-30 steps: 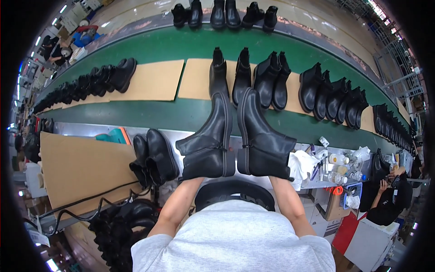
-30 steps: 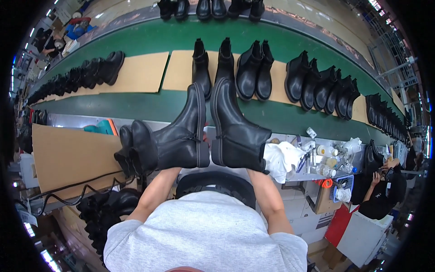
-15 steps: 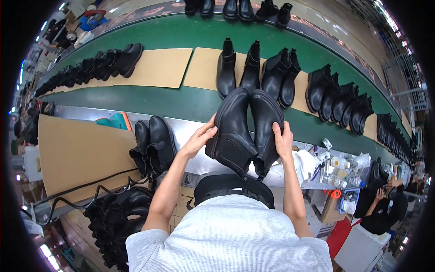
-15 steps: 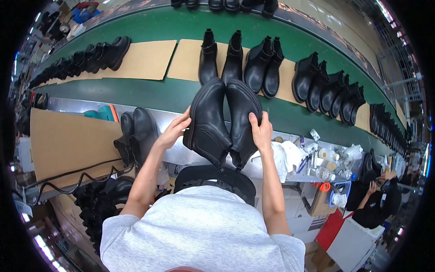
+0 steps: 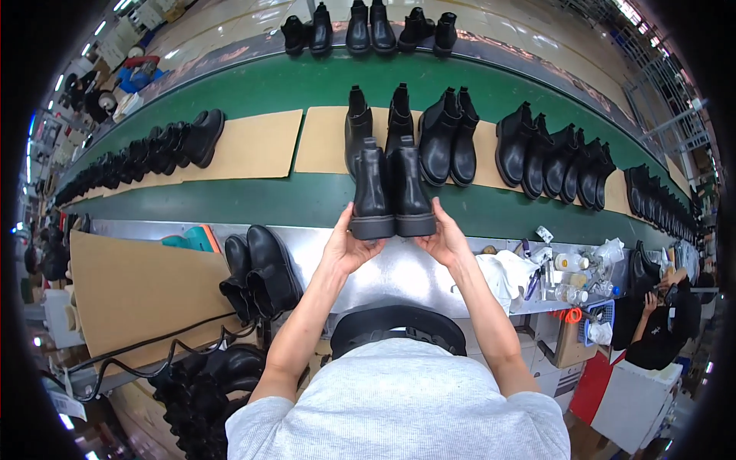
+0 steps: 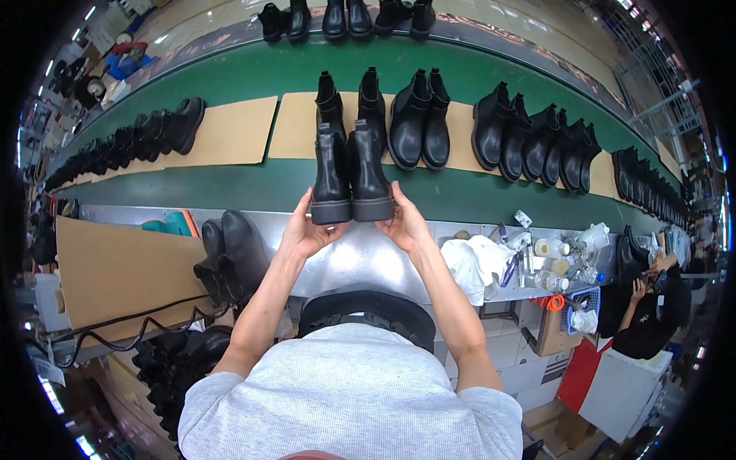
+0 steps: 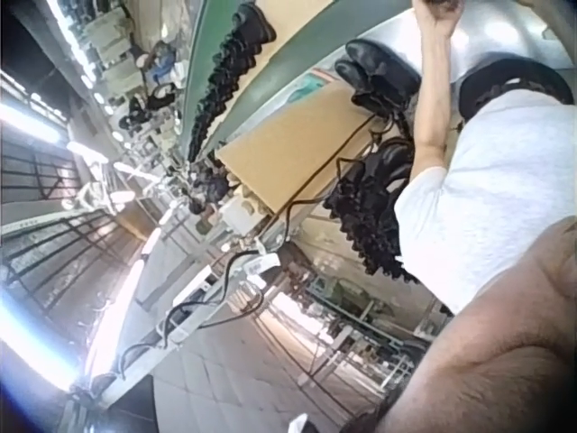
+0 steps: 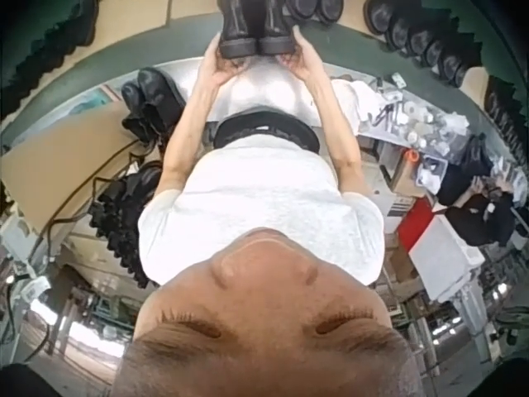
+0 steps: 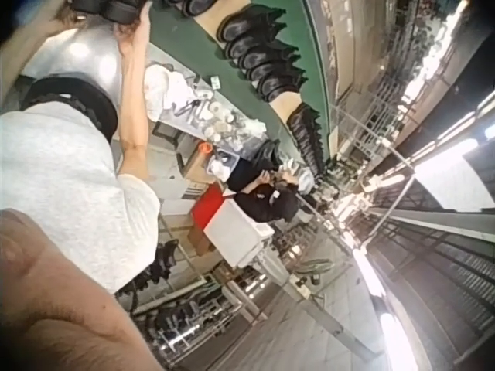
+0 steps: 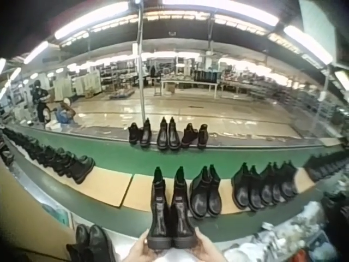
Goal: Inspecting finished black boots, cleaning them with a cloth and air nozzle, and organizing them on the production line.
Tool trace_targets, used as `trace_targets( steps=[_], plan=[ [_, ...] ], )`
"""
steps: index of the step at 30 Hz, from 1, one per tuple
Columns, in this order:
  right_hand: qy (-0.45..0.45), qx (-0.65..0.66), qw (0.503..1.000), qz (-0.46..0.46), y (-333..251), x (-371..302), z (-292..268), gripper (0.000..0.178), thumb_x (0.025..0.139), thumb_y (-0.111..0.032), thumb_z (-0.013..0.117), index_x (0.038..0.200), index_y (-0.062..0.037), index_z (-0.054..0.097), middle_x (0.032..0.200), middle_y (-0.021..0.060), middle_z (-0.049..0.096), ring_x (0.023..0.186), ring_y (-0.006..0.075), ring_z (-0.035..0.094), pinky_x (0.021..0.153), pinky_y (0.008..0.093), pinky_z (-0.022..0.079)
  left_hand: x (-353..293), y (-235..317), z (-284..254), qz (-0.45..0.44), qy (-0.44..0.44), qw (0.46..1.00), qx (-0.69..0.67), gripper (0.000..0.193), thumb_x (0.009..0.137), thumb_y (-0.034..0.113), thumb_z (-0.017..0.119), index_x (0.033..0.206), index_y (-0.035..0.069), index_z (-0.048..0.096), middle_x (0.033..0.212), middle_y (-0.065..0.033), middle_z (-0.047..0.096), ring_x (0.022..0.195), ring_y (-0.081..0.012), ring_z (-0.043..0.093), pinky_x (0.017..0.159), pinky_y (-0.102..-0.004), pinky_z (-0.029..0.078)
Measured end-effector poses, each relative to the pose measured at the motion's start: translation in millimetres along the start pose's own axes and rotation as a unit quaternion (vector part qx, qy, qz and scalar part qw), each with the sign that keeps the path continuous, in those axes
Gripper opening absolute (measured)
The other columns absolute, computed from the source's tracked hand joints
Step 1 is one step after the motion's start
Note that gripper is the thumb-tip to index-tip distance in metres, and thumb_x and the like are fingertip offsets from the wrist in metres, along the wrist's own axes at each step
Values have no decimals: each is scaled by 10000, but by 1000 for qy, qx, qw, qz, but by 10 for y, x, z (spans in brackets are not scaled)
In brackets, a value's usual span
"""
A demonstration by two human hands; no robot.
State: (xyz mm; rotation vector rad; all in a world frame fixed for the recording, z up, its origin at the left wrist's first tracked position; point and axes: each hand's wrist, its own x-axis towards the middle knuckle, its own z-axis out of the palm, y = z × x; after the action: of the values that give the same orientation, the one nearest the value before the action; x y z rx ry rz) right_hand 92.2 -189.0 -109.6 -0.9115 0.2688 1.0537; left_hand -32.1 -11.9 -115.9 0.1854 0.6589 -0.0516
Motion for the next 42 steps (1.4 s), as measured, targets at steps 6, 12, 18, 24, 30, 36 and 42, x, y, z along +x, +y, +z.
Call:
trace_targets(
  steps=[6, 12, 18, 24, 30, 36, 42],
  plan=[
    [32, 45, 998, 34, 98, 127, -86, 402, 787, -464, 656, 943, -101, 581, 880, 29, 610, 811, 135, 583, 712, 271, 491, 13, -27, -15, 14, 53, 998, -15, 436, 811, 453, 625, 1079, 145, 472, 1078, -126, 537, 983, -278, 528, 807, -445, 485],
    [47, 51, 997, 31, 140, 39, -97, 416, 823, -436, 616, 1029, -75, 584, 951, 56, 619, 849, 153, 582, 801, 308, 469, -26, -121, -10, 25, 50, 998, -4, 478, 803, 463, 621, 1097, 116, 477, 1069, -138, 543, 980, -269, 529, 815, -431, 478],
    [-15, 8, 1000, 8, 336, -102, -583, 355, 854, -276, 566, 1119, -40, 559, 1030, 54, 624, 910, 163, 589, 842, 312, 438, -74, -177, -78, 8, 1, 997, -76, 585, 786, 483, 545, 1152, 31, 481, 1092, -170, 538, 985, -284, 530, 805, -395, 472],
    [104, -226, 968, 13, 445, -205, -1050, 444, 871, -255, 523, 1257, -38, 487, 1126, 85, 588, 1087, 176, 516, 925, 301, 367, -91, -190, -76, -12, -58, 979, -195, 718, 772, 536, 466, 1210, -33, 445, 1101, -212, 523, 956, -307, 508, 752, -364, 472],
    [142, -458, 786, -389, 80, -472, -177, 306, 883, -197, 529, 1088, 27, 567, 1053, 160, 593, 983, 266, 575, 880, 326, 420, -76, -217, 57, -3, -60, 974, -218, 712, 782, 544, 420, 1182, -45, 454, 1090, -220, 523, 926, -300, 491, 718, -349, 463],
    [46, -620, 631, -464, 448, -402, 707, 629, 821, -272, 585, 1266, 88, 325, 1146, 243, 453, 1029, 385, 448, 911, 426, 362, 37, -513, 386, 230, 94, 966, -73, 534, 769, 453, 386, 1052, 29, 545, 1070, -122, 583, 1006, -283, 554, 914, -406, 430],
    [72, -576, 655, -483, 412, -262, 698, 379, 857, -203, 521, 1128, 48, 440, 974, 186, 484, 883, 335, 468, 775, 417, 373, -13, -568, 503, 179, 117, 966, -142, 520, 749, 472, 379, 987, 41, 548, 1037, -116, 585, 977, -267, 558, 902, -394, 434]
  ],
)
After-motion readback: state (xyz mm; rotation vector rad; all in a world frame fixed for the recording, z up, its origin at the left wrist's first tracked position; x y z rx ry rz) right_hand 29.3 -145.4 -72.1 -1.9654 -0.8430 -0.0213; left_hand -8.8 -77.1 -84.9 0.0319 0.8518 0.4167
